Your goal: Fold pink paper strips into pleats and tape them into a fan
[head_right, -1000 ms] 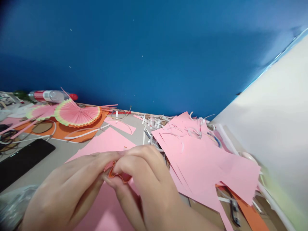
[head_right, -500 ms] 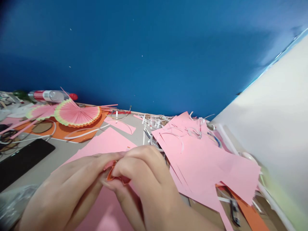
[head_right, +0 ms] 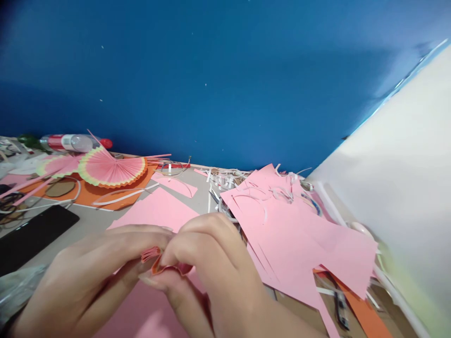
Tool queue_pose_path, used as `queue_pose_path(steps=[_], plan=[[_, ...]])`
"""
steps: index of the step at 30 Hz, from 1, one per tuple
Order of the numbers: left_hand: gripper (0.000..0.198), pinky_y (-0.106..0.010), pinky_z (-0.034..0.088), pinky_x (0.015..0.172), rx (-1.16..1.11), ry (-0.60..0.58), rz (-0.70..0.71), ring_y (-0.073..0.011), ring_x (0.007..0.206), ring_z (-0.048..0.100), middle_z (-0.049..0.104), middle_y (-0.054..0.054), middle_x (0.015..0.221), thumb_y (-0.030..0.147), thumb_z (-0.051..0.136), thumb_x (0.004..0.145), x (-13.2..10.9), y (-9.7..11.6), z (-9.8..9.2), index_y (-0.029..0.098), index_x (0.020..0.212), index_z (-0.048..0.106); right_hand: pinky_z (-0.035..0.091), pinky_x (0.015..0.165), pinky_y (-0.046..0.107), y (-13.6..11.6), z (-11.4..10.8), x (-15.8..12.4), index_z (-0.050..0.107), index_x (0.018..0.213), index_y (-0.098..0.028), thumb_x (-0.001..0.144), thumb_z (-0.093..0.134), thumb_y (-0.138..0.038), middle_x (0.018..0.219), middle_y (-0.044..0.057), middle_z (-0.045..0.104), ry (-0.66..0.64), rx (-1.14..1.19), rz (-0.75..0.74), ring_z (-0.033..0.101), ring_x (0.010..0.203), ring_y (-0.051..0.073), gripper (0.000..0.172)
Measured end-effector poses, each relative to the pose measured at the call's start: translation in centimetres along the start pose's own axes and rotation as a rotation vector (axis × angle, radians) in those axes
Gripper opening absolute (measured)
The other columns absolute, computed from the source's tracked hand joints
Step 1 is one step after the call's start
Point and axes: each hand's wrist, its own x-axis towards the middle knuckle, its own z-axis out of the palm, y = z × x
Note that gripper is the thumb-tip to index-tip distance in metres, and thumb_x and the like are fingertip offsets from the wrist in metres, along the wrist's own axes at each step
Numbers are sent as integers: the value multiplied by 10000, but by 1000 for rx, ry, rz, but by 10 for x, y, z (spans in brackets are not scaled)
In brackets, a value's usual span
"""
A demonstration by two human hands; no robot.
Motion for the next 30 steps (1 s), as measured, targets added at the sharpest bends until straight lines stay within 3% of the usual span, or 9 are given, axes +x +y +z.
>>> queue_pose_path(steps=[12, 18, 24, 30], plan=[[172, -54, 474, 729, 71, -42, 13, -33, 757, 663, 718, 88, 832, 85, 453, 854, 5, 1, -4, 208, 883, 571, 466, 718, 189, 1, 2, -1, 520, 836, -188, 810, 555, -57, 785, -22, 534, 1, 40, -4, 507, 772, 83, 138], [198, -72, 493, 701, 93, -75, 16, -51, 716, 677, 716, 76, 749, 111, 426, 876, 9, 3, -6, 190, 784, 582, 452, 725, 180, 2, 1, -1, 512, 826, -193, 819, 563, -80, 776, -27, 525, 14, 12, 4, 499, 778, 84, 124], [181, -101, 491, 752, 46, -97, 37, -69, 808, 662, 713, 50, 867, 80, 434, 861, 6, -1, -4, 196, 880, 572, 462, 693, 199, 2, 2, -2, 514, 816, -201, 803, 562, -69, 751, -27, 536, 25, 6, 21, 511, 751, 95, 141], [182, -165, 503, 624, 66, -64, 22, -91, 644, 639, 669, 44, 723, 78, 412, 867, 0, -2, 0, 201, 847, 546, 478, 685, 235, 0, 1, 0, 529, 791, -204, 811, 590, -137, 733, -14, 556, -17, 39, 50, 543, 710, 115, 94]])
